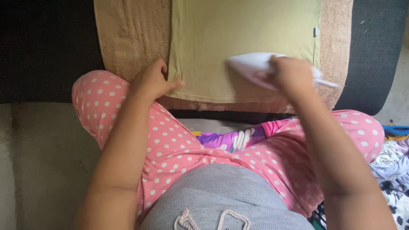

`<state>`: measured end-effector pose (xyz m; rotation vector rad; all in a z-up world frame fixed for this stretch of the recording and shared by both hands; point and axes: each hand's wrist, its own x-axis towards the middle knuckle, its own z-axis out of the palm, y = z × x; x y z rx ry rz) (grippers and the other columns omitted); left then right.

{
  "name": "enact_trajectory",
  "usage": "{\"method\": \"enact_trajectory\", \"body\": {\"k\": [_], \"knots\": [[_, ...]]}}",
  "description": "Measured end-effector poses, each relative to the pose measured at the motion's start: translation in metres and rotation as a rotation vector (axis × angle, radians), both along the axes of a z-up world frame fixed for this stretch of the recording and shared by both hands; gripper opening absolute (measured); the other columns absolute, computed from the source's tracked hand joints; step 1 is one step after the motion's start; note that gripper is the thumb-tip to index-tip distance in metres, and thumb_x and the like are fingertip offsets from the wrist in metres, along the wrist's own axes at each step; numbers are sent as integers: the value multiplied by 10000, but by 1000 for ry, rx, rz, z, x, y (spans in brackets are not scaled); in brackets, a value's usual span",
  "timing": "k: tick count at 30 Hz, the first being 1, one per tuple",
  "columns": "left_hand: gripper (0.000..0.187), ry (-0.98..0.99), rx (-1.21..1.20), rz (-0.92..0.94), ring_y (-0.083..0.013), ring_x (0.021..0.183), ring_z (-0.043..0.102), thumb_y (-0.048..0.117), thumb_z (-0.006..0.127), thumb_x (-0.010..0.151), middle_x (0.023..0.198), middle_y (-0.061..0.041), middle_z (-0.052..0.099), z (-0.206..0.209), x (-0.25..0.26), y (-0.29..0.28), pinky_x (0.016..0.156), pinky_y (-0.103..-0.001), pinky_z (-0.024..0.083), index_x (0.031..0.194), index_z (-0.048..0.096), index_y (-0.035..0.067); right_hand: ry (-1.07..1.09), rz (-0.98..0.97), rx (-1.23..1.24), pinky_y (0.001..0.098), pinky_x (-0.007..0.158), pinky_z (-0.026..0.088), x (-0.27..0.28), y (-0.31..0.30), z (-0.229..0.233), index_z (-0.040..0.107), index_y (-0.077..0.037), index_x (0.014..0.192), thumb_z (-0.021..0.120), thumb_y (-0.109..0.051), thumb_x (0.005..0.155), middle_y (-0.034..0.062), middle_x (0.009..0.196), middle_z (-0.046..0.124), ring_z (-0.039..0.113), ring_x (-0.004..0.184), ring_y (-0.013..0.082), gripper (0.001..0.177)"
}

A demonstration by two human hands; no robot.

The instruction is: The person irons a light green t-shirt laid on a towel on the floor. They use a white electric iron to smooth the front and back of the shirt, adjusting the fabric with their left hand as needed.

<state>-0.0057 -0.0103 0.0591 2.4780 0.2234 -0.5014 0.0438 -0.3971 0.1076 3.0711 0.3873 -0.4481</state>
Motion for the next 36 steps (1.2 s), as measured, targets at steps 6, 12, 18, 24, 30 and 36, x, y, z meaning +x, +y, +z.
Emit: {"method": "enact_trajectory", "body": {"k": [6,12,18,24,30,36], "knots": [[390,-67,44,80,-358,800,687,483,725,887,801,-125,715,-15,19,-5,693,-495,511,841,696,97,-45,-176,-26,483,760,546,14,-39,25,745,-101,1031,754,-720,846,163,890,738,706,851,378,646],[362,15,-49,95,-302,739,700,452,722,866,770,-102,715,-35,20,8,670,-462,513,860,696,91,72,167,74,496,738,540,18,89,15,724,-123,1071,716,-695,835,162,897,735,707,851,379,619],[302,-66,-58,104,-285,725,692,402,741,824,755,-88,713,-35,18,8,664,-441,518,866,714,105,58,260,122,500,744,543,36,109,14,718,-105,1127,695,-664,873,149,940,752,710,880,378,615],[285,41,-60,112,-265,728,716,398,745,807,747,-68,733,-25,21,5,678,-434,532,858,711,120,-20,-140,-17,489,742,550,88,13,26,760,-131,1117,748,-726,828,169,928,749,722,844,376,661],[271,83,5,83,-298,753,710,394,756,785,760,-111,728,-19,29,3,696,-447,533,817,730,126,-5,63,35,481,743,552,83,51,34,776,-147,1051,766,-742,777,152,901,755,714,834,376,655],[278,17,43,72,-317,777,706,416,761,779,771,-106,724,-23,25,6,693,-475,524,803,743,139,61,338,86,481,721,547,59,140,19,741,-143,1095,714,-688,841,127,872,752,722,828,351,602]]}}
